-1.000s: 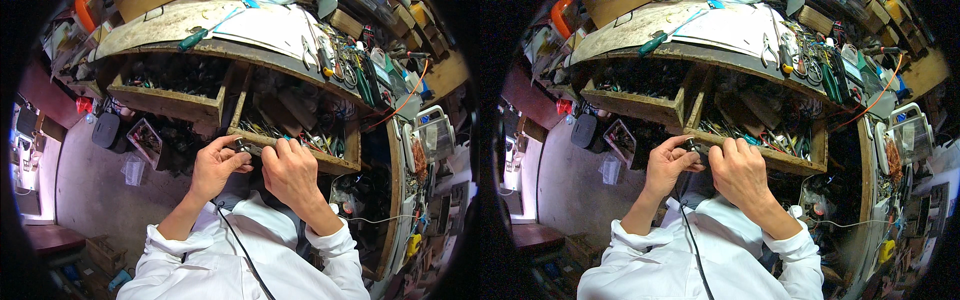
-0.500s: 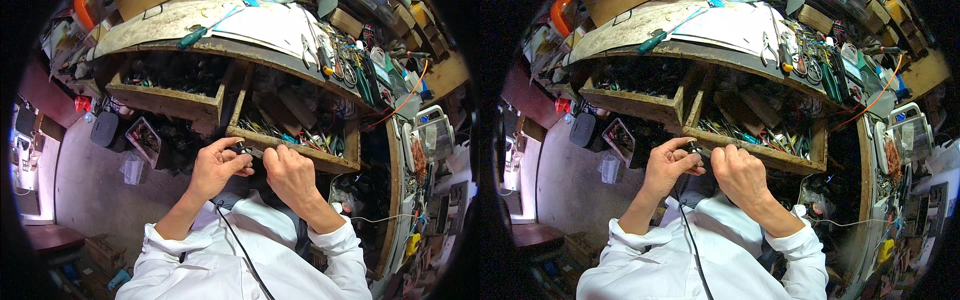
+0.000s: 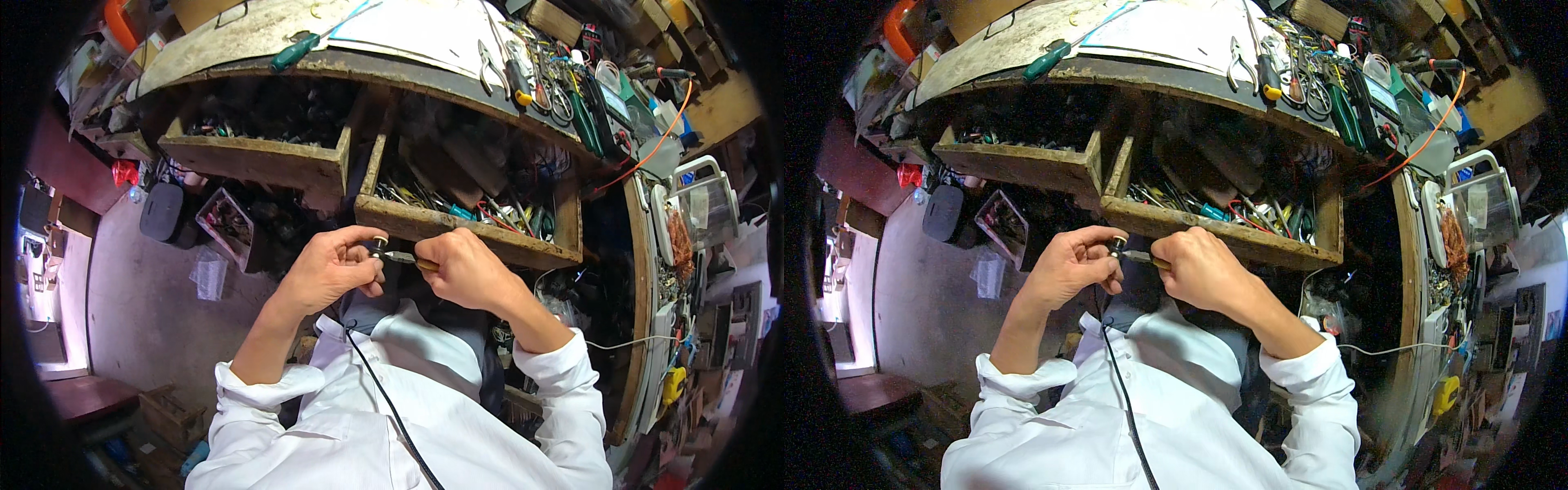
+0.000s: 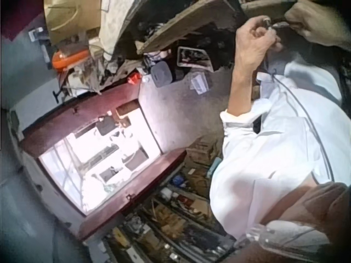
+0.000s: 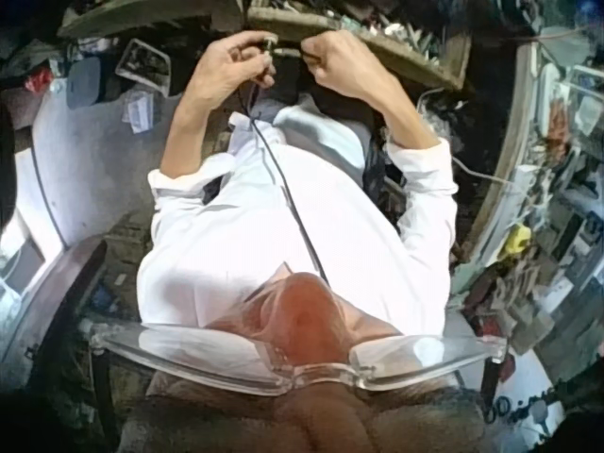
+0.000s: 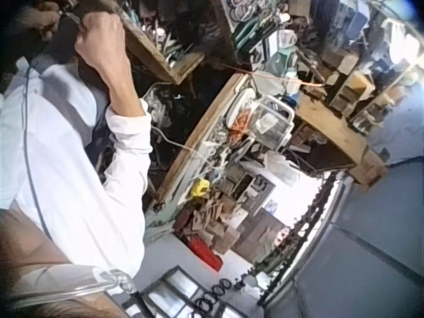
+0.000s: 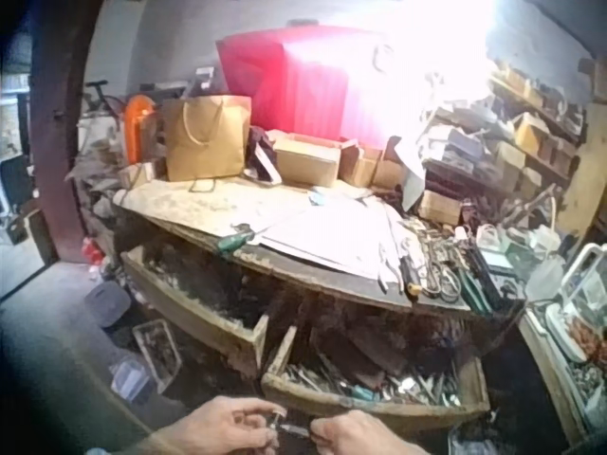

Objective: The person uses pliers and a screwdriver to strip and adjust wires on a small electronic component at a cluttered workbench. They repeatedly open a drawer to retrieve parts, then continue manipulating the component with tools.

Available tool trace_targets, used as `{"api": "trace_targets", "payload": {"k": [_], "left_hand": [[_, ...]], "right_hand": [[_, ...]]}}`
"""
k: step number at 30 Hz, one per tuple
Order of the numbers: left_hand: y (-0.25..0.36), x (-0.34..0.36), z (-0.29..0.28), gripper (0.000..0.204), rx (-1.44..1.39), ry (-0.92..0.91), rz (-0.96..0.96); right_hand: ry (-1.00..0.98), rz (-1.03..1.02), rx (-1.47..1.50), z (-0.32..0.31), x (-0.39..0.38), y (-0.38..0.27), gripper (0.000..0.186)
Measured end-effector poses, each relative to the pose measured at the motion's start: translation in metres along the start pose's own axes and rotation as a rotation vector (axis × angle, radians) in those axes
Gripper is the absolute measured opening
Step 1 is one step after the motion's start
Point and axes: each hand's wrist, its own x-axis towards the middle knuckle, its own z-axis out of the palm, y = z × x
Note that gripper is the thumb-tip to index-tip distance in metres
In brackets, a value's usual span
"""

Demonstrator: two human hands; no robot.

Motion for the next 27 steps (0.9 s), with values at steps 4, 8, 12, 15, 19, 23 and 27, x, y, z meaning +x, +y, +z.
{"api": "trace_targets", "payload": {"k": [4, 8, 12, 15, 19, 23, 27], "left_hand": [[0.005, -0.002, 0.001, 0.038, 0.043, -0.012, -0.015], [0.003, -0.004, -0.004, 0.037, -0.018, -0.003, -0.004], [0.006, -0.005, -0.003, 0.039, -0.231, 0.016, -0.039], [0.006, -0.006, -0.003, 0.038, -0.346, 0.009, -0.035], [0.004, -0.004, -0.005, 0.034, -0.406, -0.007, -0.028], [0.007, -0.005, -0.002, 0.032, -0.377, -0.008, -0.021], [0.004, -0.004, 0.003, 0.036, -0.336, 0.019, 0.01]], "right_hand": [[0.043, 0.004, -0.007, -0.009, 0.006, -0.001, 0.012], [0.074, 0.025, -0.025, -0.019, 0.005, -0.001, 0.015], [0.239, -0.147, -0.161, -0.002, 0.001, 0.004, 0.02], [0.309, -0.117, -0.235, 0.007, -0.003, -0.009, 0.02], [0.352, -0.118, -0.345, 0.012, -0.005, -0.016, 0.02], [0.385, -0.144, -0.392, 0.016, -0.003, -0.017, 0.023], [0.417, -0.158, -0.367, 0.017, -0.003, -0.017, 0.022]]}}
